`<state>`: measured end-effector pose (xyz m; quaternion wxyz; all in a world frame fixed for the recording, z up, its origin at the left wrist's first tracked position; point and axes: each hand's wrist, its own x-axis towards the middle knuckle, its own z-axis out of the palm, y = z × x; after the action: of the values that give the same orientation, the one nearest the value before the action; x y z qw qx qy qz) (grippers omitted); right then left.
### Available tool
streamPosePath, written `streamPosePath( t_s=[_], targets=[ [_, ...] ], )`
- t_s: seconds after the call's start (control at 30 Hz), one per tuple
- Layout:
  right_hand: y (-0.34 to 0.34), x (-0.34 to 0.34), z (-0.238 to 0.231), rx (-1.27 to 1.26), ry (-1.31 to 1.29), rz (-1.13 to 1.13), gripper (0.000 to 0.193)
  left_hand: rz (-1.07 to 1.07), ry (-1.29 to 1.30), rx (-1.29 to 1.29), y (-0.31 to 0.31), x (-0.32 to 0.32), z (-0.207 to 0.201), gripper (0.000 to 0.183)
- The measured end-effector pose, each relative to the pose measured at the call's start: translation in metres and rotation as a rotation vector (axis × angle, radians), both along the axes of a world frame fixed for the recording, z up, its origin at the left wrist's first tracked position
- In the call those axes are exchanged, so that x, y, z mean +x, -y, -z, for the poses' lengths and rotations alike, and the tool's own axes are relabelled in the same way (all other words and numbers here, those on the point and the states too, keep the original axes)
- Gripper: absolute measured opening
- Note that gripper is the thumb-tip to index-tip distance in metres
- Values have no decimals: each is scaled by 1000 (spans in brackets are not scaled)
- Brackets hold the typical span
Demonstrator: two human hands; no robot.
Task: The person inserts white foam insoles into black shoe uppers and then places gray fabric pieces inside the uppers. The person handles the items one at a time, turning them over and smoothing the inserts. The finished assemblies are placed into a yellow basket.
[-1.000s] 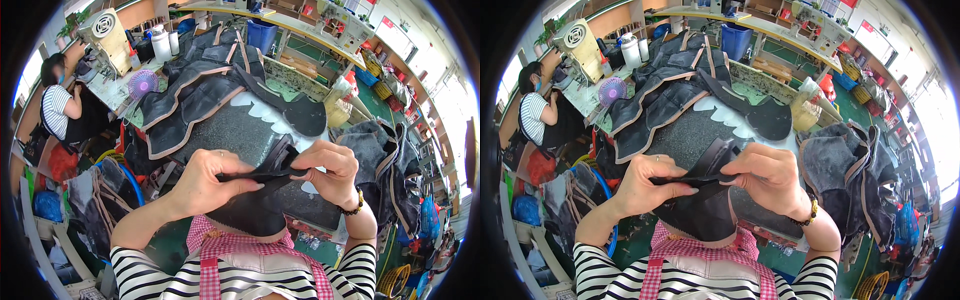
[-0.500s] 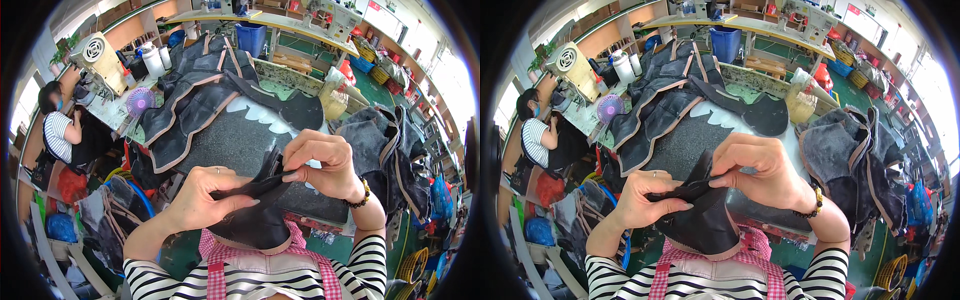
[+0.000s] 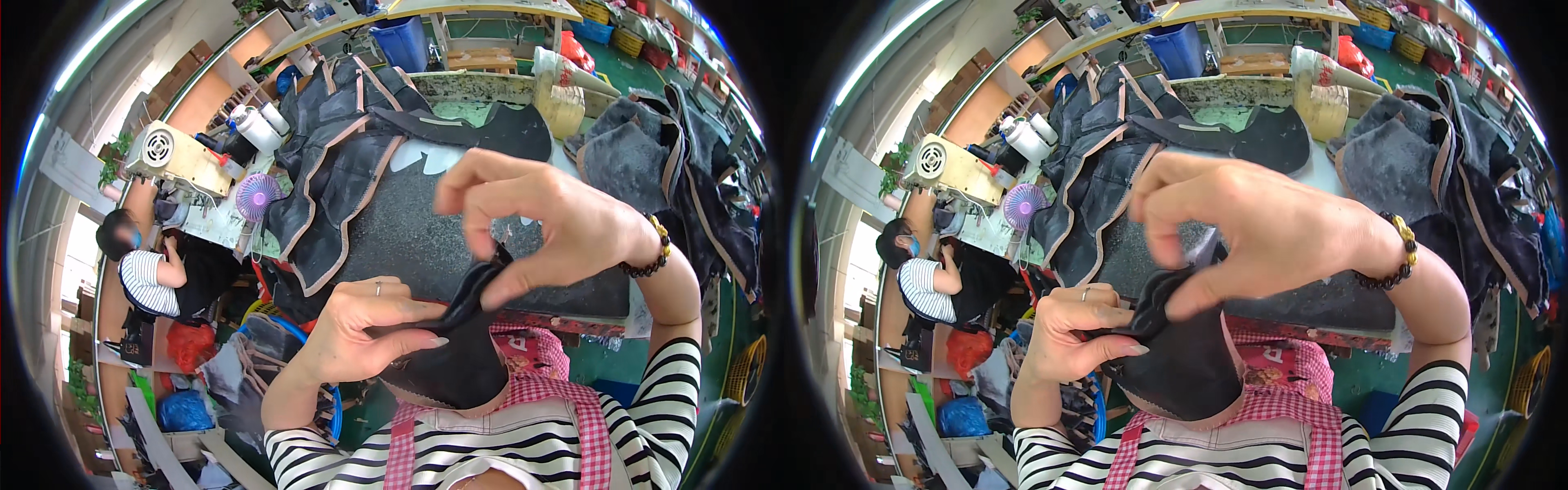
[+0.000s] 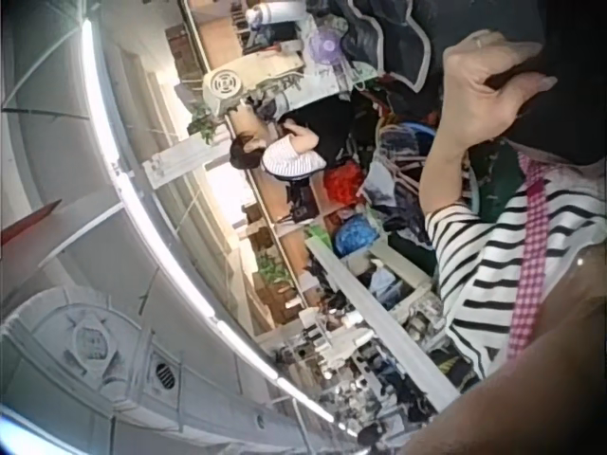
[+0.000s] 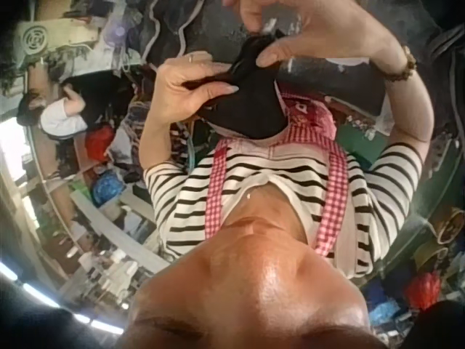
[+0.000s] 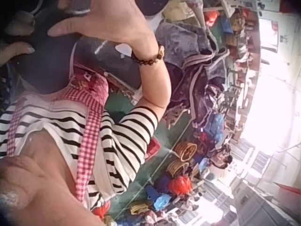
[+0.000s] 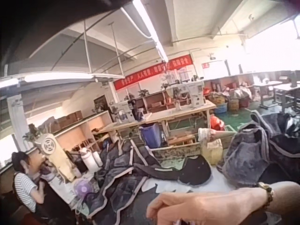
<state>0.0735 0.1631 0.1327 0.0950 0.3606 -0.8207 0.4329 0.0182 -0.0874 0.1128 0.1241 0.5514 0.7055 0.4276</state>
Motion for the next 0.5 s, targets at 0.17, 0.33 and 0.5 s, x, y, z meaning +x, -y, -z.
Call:
streamPosePath(
  t_s=[0.17, 0.33, 0.5],
  targets=[
    [17, 16, 14, 6, 273, 122, 28, -121, 69, -63, -4, 4, 5, 17],
    [-12, 14, 9, -249, 505, 187, 24, -41, 29, 4, -6, -16, -5, 18],
    [-63, 13, 76, -670, 494, 106, 64, -92, 178, 253, -25, -42, -6, 16]
  ],
)
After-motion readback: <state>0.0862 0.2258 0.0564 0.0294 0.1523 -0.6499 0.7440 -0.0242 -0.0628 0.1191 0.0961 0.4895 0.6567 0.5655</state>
